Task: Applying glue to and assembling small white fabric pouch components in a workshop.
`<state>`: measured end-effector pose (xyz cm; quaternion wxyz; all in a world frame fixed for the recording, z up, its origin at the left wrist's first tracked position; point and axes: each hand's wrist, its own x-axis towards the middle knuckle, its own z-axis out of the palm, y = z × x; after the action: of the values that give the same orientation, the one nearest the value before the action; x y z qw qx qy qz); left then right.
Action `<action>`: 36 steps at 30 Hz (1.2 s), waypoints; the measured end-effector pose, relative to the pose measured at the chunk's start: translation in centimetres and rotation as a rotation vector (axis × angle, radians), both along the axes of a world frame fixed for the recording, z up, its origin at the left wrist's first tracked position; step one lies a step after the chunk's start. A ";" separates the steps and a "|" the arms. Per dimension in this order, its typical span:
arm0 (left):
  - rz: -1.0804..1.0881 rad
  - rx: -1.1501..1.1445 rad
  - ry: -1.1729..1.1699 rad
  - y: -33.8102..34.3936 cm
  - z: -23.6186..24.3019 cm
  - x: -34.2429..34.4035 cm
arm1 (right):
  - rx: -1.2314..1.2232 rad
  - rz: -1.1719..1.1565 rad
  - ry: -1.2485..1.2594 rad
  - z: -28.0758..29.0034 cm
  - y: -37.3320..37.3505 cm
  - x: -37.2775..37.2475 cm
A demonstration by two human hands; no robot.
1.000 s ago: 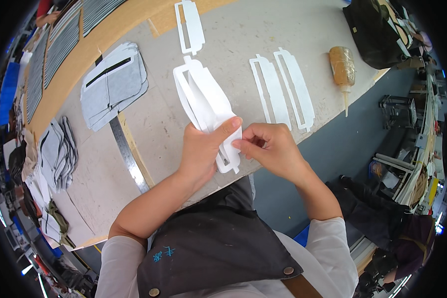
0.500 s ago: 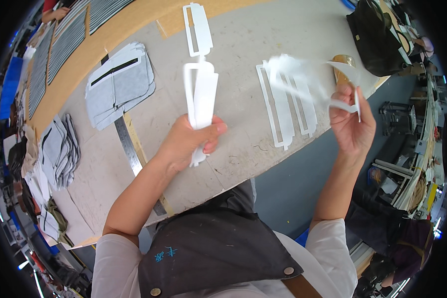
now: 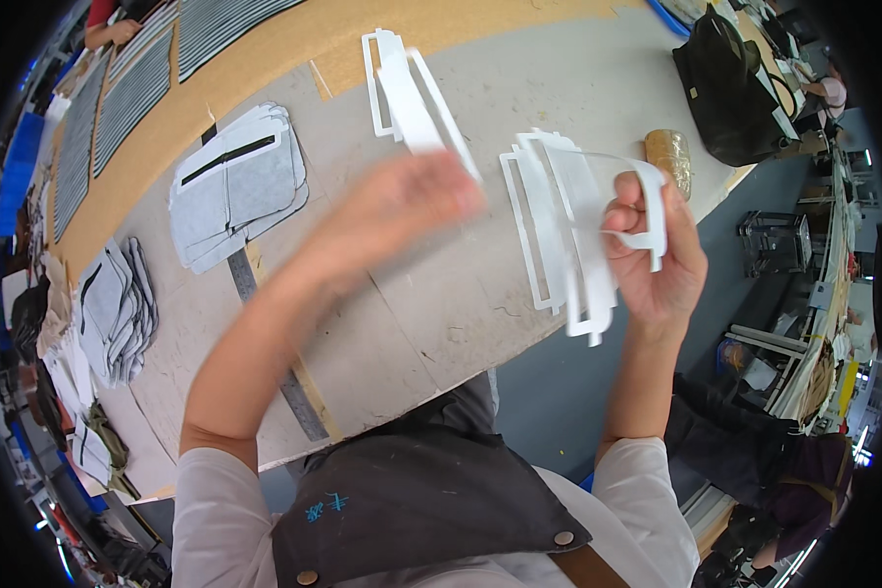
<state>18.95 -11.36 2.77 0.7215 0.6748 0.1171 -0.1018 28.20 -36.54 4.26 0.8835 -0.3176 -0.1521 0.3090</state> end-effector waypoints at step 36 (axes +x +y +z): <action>-0.043 0.858 -0.049 -0.5 -5.4 1.5 | -0.861 0.066 -0.312 -2.0 -3.6 -5.6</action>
<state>20.49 -11.84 -2.61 0.3757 0.9183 0.1174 -0.0429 22.56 -40.14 2.28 0.6272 -0.6937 -0.1510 0.3204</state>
